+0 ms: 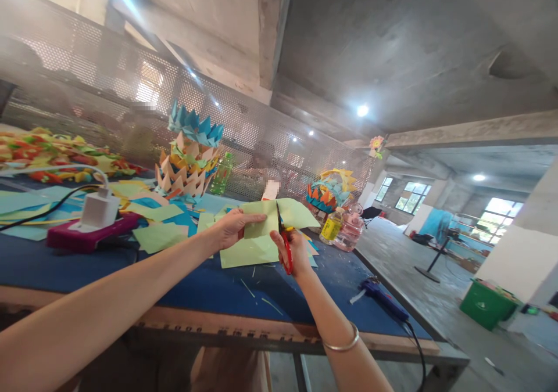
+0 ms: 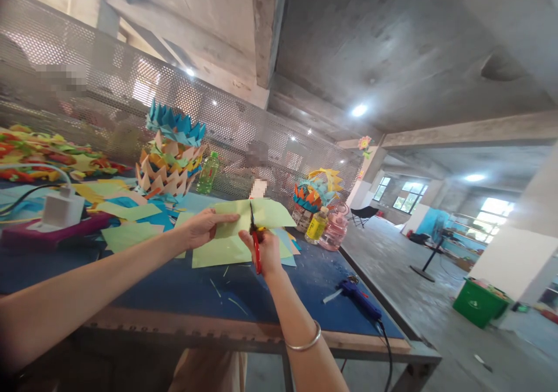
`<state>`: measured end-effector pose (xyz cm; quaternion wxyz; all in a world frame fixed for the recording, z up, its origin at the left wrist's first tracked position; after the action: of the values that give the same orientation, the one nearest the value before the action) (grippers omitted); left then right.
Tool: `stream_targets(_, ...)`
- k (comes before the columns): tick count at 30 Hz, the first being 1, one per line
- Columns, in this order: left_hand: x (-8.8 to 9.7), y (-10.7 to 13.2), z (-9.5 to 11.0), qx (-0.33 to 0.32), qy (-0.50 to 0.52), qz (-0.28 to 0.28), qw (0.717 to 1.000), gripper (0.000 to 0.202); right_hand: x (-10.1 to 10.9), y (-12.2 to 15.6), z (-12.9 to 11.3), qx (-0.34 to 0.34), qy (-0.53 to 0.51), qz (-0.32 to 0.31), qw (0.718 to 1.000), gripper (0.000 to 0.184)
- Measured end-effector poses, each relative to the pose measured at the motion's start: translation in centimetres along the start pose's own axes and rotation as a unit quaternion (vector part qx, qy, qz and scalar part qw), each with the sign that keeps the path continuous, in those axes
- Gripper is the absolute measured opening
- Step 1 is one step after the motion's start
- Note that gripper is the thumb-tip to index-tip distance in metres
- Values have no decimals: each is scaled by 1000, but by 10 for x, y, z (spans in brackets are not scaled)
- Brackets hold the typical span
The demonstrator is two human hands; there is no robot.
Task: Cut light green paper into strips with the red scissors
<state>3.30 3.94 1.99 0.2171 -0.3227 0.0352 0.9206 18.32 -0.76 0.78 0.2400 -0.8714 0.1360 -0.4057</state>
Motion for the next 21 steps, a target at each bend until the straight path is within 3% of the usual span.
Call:
stream_targets(11, -1, 3, -4, 29, -1, -5, 1000, 16, 6, 5, -14, 34, -1, -23, 999, 48)
stream_targets(21, -1, 0, -11, 41, -5, -35, 999, 27, 9, 8, -20, 54, -22, -26, 998, 51)
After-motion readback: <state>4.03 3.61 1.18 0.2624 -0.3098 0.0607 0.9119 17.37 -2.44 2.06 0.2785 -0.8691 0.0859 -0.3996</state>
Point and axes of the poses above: each hand's wrist, its own y-axis away from the middle knuckle, its own x-axis out of the back of the hand, z = x × y, the point moved 5 cm from there along -y, towards the middle knuckle, and after that the axes turned 15 degrees about y, right-handed, at the moved point
